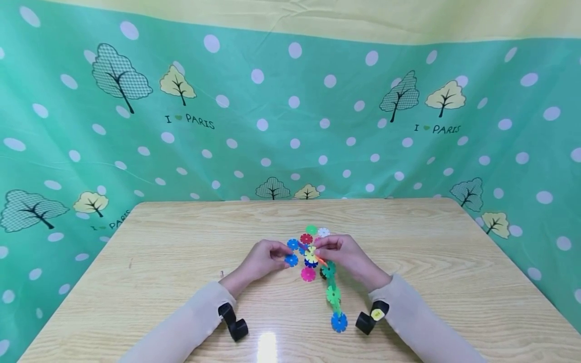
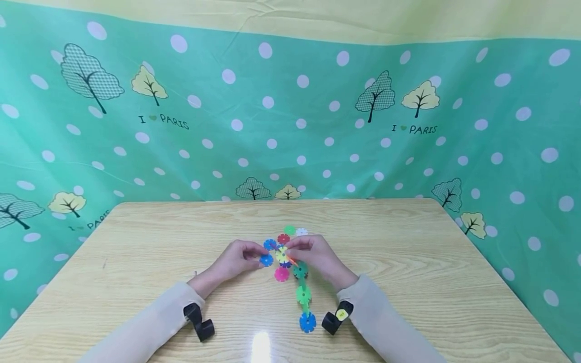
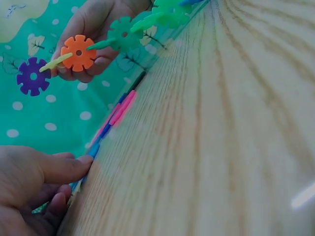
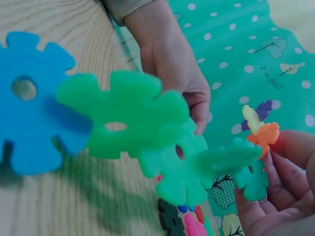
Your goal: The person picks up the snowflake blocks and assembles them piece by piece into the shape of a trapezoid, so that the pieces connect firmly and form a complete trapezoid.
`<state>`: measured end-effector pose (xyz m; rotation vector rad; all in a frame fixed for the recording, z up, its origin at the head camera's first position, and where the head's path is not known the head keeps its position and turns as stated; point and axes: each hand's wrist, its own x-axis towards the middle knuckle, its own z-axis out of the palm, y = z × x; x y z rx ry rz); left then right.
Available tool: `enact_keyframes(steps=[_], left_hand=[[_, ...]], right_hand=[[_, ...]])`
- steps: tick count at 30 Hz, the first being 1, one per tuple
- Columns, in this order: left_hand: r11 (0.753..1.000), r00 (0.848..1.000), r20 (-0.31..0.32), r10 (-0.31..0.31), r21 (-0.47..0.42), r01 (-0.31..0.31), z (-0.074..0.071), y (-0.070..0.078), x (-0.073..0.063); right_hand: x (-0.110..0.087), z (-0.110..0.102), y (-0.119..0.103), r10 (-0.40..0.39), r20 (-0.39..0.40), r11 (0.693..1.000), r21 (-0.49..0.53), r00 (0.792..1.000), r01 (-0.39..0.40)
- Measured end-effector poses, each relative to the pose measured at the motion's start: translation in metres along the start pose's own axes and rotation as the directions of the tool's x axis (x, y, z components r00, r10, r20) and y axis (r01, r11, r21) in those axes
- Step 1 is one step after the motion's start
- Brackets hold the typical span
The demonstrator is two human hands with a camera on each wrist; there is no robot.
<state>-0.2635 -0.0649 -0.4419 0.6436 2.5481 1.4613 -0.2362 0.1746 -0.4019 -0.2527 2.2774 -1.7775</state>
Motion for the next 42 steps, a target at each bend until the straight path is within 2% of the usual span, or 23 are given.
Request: enact_keyframes(steps=[7, 11, 14, 18, 29, 35, 38, 39, 42], left_hand=[[0.999, 0.99, 0.138, 0.035, 0.012, -0.037, -0.004, 0.0, 0.0], [0.994, 0.979, 0.183, 0.084, 0.056, -0.096, -0.006, 0.002, -0.001], [0.99, 0.976, 0.196, 0.096, 0.085, -0.115, -0.007, 0.004, -0.002], [0.988, 0.977, 0.189, 0.095, 0.104, -0.116, -0.007, 0.005, -0.003], [0.987, 0.974, 0.193, 0.119, 0.079, -0.137, -0.009, 0.006, -0.003], [0.997, 0.982, 0.174, 0.073, -0.01, -0.073, -0.013, 0.009, -0.003], [0.997, 0.992, 0.119, 0.028, -0.07, -0.02, -0.016, 0.015, -0.003], [0.996, 0.996, 0.093, 0.015, -0.088, -0.007, -0.018, 0.022, -0.004], [0.982, 0.999, 0.037, -0.029, -0.186, 0.035, -0.022, 0.031, -0.003]], right_hand=[[0.0, 0.0, 0.001, -0.014, 0.009, 1.0, -0.005, 1.0, 0.014], [0.0, 0.0, 0.001, -0.011, 0.005, 1.0, -0.014, 1.0, 0.011], [0.0, 0.0, 0.002, -0.004, -0.002, 1.0, -0.021, 1.0, 0.004], [0.001, -0.001, 0.002, -0.002, -0.004, 1.0, -0.023, 1.0, 0.002], [0.001, -0.001, 0.003, 0.0, -0.013, 0.999, -0.036, 1.0, 0.0], [0.0, -0.002, 0.002, 0.002, -0.023, 0.999, -0.036, 1.0, -0.003], [0.0, -0.003, 0.001, 0.009, -0.029, 0.999, -0.039, 1.0, -0.01], [0.0, -0.003, 0.001, 0.011, -0.029, 0.999, -0.039, 1.0, -0.012], [0.0, -0.003, 0.0, 0.021, -0.033, 0.999, -0.046, 0.999, -0.023]])
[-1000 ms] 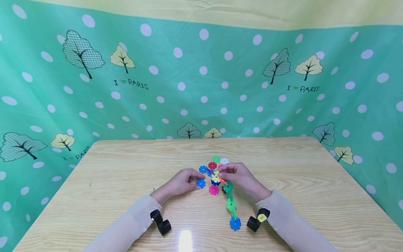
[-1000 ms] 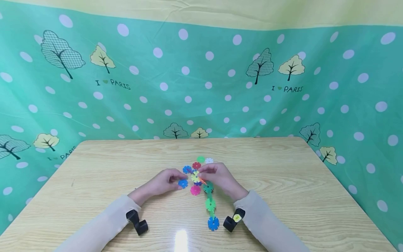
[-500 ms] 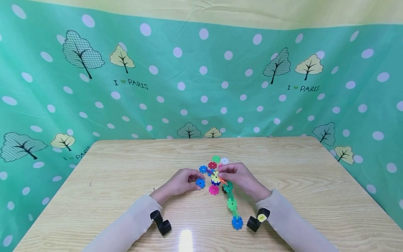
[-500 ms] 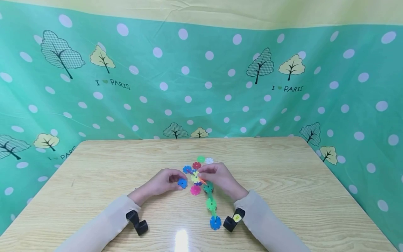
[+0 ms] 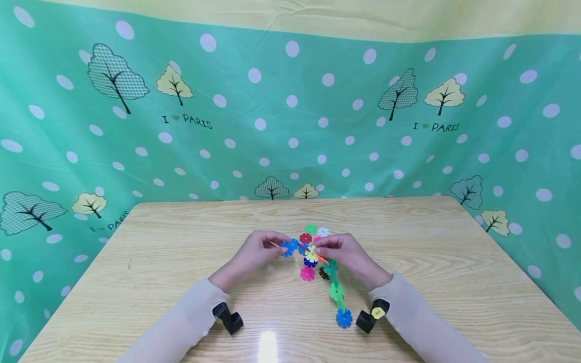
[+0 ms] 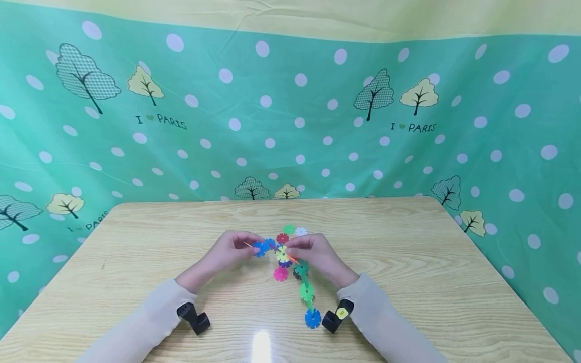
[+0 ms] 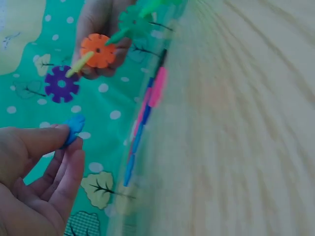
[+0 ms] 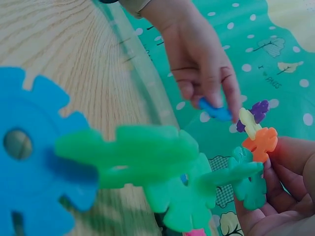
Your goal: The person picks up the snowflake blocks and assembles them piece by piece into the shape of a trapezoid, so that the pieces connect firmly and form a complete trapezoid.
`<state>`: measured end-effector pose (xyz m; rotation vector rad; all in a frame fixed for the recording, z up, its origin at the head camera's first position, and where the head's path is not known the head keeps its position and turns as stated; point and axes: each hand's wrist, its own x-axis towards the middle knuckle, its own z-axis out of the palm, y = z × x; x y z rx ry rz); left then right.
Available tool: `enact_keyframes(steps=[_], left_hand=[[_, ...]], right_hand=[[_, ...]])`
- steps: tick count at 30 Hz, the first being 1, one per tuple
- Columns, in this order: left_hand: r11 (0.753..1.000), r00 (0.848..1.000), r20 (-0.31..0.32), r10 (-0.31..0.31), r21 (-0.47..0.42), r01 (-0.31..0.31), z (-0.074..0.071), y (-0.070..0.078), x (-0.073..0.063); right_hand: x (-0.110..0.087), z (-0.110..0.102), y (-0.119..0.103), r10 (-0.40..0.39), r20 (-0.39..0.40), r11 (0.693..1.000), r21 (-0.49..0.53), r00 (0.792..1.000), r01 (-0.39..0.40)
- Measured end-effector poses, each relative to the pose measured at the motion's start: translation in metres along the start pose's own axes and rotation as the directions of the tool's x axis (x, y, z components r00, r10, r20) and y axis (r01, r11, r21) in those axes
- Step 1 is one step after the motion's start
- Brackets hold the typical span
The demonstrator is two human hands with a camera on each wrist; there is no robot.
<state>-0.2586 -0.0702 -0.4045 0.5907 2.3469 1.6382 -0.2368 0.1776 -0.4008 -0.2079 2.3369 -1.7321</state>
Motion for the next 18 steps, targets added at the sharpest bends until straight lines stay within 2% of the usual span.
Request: enact_keyframes(steps=[3, 4, 6, 10, 18], left_hand=[[0.995, 0.999, -0.033, -0.033, -0.095, 0.03, -0.002, 0.008, 0.001], [0.992, 0.998, -0.039, -0.045, -0.124, 0.04, -0.002, 0.006, 0.003], [0.988, 0.997, -0.053, -0.059, -0.147, 0.051, -0.002, 0.009, 0.003], [0.986, 0.995, -0.063, -0.072, -0.157, 0.061, -0.002, 0.013, 0.005], [0.987, 0.997, -0.036, -0.063, -0.149, 0.057, 0.002, 0.02, 0.007]], right_hand=[[0.0, 0.0, -0.001, 0.004, -0.001, 1.0, -0.006, 1.0, -0.004], [0.0, 0.0, -0.001, 0.007, -0.003, 1.0, -0.009, 1.0, -0.007], [0.0, 0.0, 0.0, 0.007, -0.003, 1.0, -0.008, 1.0, -0.007], [0.0, -0.001, 0.001, 0.004, 0.0, 1.0, -0.001, 1.0, -0.004], [0.002, 0.0, 0.002, -0.008, 0.004, 1.0, -0.005, 1.0, 0.008]])
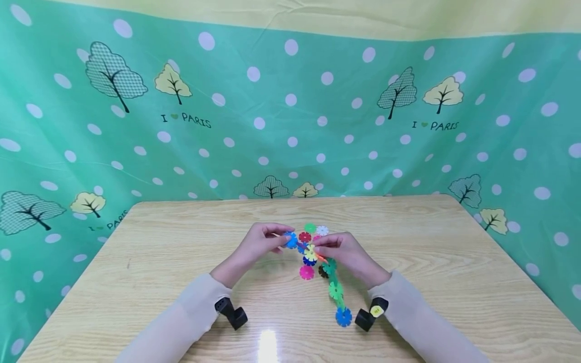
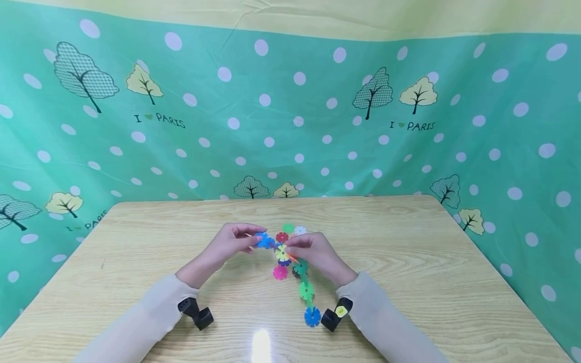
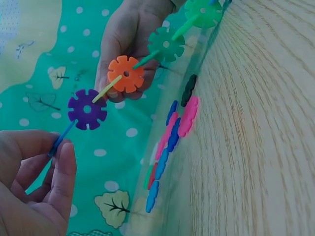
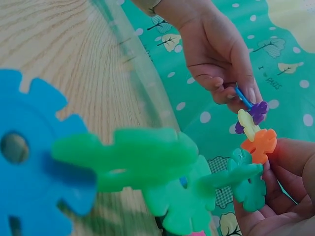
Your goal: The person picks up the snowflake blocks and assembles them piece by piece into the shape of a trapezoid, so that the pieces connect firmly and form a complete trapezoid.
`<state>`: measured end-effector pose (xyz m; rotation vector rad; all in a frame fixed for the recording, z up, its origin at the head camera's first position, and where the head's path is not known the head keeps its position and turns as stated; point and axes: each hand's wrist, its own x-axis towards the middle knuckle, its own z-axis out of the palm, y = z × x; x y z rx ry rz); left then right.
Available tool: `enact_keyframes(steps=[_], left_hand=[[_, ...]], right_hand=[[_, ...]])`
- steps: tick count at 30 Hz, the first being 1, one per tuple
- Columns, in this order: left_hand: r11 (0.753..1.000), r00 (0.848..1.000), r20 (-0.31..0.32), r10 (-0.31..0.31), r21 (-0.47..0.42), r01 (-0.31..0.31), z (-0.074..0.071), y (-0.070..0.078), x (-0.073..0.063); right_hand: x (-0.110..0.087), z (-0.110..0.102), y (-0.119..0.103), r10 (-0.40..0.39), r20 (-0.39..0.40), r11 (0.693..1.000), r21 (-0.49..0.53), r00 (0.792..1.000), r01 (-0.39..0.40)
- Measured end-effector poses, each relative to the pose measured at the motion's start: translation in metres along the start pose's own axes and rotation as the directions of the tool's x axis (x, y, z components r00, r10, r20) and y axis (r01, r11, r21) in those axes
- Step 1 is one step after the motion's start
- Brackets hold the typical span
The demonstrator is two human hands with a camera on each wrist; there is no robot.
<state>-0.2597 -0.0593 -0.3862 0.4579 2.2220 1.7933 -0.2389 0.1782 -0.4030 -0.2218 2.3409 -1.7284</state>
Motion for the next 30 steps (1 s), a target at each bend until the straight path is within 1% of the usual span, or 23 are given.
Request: enact_keyframes(steps=[6, 11, 14, 18, 22, 26, 30], left_hand=[[0.999, 0.999, 0.027, 0.03, 0.014, -0.03, 0.004, 0.004, 0.001], [0.998, 0.998, 0.023, 0.057, 0.032, -0.058, 0.007, 0.004, 0.002], [0.996, 0.997, 0.028, 0.075, 0.051, -0.076, 0.008, 0.004, 0.001], [0.993, 0.995, 0.039, 0.092, 0.068, -0.095, 0.01, 0.005, 0.001], [0.994, 0.994, 0.045, 0.097, 0.055, -0.099, 0.013, 0.004, 0.001], [0.994, 0.994, 0.046, 0.103, 0.041, -0.105, 0.014, 0.003, 0.0], [0.992, 0.992, 0.052, 0.113, 0.055, -0.116, 0.015, 0.003, 0.001]], right_hand=[[0.001, 0.0, -0.001, 0.008, -0.001, 1.0, 0.006, 1.0, -0.008], [0.001, 0.0, -0.002, 0.012, 0.004, 1.0, 0.021, 1.0, -0.012], [0.0, 0.001, -0.002, 0.006, 0.002, 1.0, 0.013, 1.0, -0.006], [-0.001, 0.002, -0.002, 0.007, -0.033, 1.0, -0.003, 0.999, -0.007], [-0.002, 0.004, -0.003, 0.005, -0.069, 1.0, 0.006, 0.998, -0.005], [-0.003, 0.006, -0.004, -0.004, -0.086, 1.0, 0.016, 0.996, 0.005], [-0.005, 0.006, -0.005, -0.005, -0.104, 1.0, 0.019, 0.995, 0.007]])
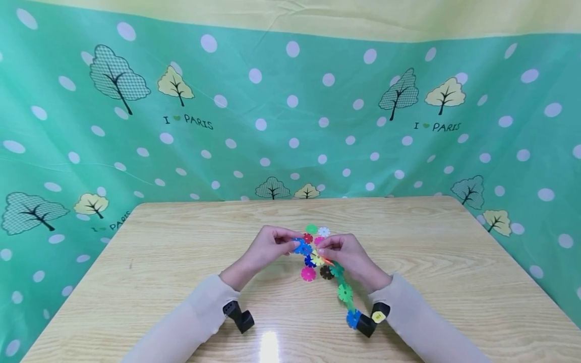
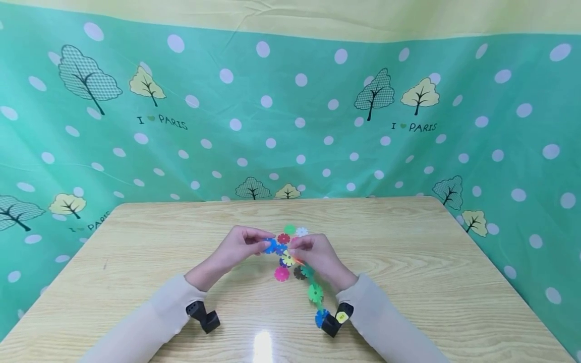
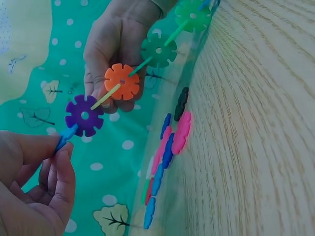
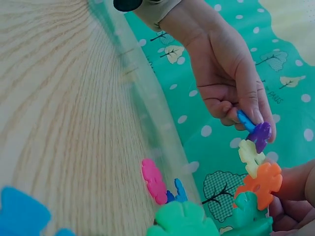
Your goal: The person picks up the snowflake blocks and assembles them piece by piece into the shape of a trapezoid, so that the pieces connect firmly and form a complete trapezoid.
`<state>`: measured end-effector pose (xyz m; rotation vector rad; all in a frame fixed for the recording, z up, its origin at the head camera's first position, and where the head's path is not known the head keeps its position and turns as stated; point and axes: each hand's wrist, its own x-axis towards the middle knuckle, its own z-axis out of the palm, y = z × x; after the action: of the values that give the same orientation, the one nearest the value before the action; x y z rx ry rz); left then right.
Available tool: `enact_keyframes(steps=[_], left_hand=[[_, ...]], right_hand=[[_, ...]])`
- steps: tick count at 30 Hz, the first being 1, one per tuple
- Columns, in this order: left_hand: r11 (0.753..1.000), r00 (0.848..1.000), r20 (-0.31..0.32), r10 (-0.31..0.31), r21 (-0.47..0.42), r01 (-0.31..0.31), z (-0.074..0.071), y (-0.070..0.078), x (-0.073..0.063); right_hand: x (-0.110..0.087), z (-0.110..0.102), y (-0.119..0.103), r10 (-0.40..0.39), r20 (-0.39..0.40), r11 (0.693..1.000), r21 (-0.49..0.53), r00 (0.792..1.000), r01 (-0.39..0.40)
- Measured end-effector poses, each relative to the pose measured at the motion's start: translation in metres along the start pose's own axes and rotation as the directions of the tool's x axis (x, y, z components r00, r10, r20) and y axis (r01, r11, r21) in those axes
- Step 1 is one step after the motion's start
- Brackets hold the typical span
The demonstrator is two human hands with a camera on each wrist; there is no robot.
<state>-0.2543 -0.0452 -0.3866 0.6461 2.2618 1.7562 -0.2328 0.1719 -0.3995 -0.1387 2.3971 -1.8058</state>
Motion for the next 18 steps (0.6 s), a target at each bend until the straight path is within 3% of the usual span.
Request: enact_keyframes(steps=[7, 18], left_hand=[[1.0, 1.0, -0.01, 0.027, 0.006, -0.027, 0.0021, 0.0003, -0.0012], [1.0, 0.998, -0.069, -0.014, 0.019, 0.016, 0.0085, 0.0076, -0.0031]], right_hand=[[-0.0019, 0.0022, -0.0024, 0.021, -0.041, 1.0, 0.014, 0.999, -0.02], [-0.0024, 0.0027, -0.0065, 0.056, -0.058, 0.998, 0.036, 0.997, -0.053]])
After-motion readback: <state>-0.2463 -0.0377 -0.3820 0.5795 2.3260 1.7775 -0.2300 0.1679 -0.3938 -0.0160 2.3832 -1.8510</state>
